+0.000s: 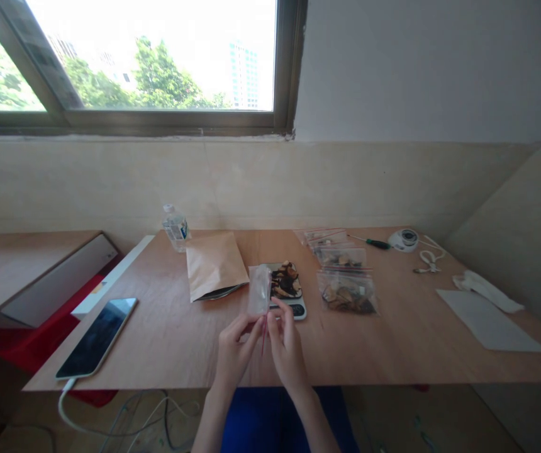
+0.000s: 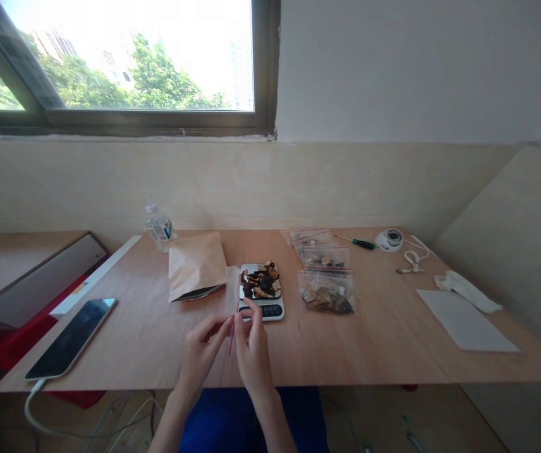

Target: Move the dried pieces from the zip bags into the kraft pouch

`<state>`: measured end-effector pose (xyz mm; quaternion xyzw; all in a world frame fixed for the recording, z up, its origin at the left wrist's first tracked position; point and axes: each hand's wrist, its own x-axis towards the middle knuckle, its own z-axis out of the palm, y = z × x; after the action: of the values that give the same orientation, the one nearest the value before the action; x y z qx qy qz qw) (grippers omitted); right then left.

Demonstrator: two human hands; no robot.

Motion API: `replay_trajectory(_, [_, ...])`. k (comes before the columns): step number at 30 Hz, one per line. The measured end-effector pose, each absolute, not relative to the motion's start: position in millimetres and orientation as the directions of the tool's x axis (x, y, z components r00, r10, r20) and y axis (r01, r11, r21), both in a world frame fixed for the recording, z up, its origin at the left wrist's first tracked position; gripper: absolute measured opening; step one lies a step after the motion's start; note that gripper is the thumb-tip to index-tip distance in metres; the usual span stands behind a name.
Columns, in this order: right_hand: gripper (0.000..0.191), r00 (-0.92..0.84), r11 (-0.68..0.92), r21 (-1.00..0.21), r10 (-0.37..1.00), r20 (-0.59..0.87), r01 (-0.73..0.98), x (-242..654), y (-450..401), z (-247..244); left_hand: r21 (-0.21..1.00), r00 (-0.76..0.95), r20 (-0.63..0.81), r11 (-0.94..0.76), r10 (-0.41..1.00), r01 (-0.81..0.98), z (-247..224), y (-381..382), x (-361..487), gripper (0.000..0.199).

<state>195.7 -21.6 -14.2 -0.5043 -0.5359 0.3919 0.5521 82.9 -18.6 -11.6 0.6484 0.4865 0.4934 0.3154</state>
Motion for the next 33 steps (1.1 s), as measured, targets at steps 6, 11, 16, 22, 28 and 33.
replay_trajectory(6, [0.031, 0.146, 0.167, -0.97, 0.97, 0.194, 0.179, 196.1, -24.4, -11.4, 0.9, 0.081, 0.305, -0.315, 0.949, 0.301, -10.4, -21.5, 89.2, 0.019])
replay_trajectory(11, [0.027, 0.201, 0.133, -0.976, 0.965, 0.167, 0.172, 198.9, -20.3, -11.4, 0.91, -0.169, 0.318, -0.25, 0.933, 0.329, -12.8, -25.8, 98.0, 0.018])
replay_trajectory(16, [0.03, 0.115, 0.074, -0.99, 0.989, 0.088, 0.118, 215.0, -8.7, -32.9, 0.939, -0.582, 0.322, -0.175, 0.747, 0.295, -8.1, -17.5, 94.8, 0.02])
replay_trajectory(22, [0.038, 0.197, 0.325, -0.766, 0.843, 0.5, 0.555, 252.6, 37.0, -46.6, 0.923, -0.686, 0.36, -0.135, 0.632, 0.36, 1.1, -0.6, 84.4, 0.023])
replay_trajectory(28, [0.046, -0.086, 0.367, -0.49, 0.859, 0.504, 0.791, 267.3, 75.4, -57.2, 0.911, -0.654, 0.357, -0.095, 0.667, 0.401, 2.7, 11.5, 90.3, 0.022])
replay_trajectory(33, [0.04, -0.114, 0.358, -0.448, 0.868, 0.484, 0.82, 260.3, 82.2, -70.8, 0.841, -0.554, 0.472, -0.163, 0.686, 0.515, -4.9, 20.0, 100.8, 0.015])
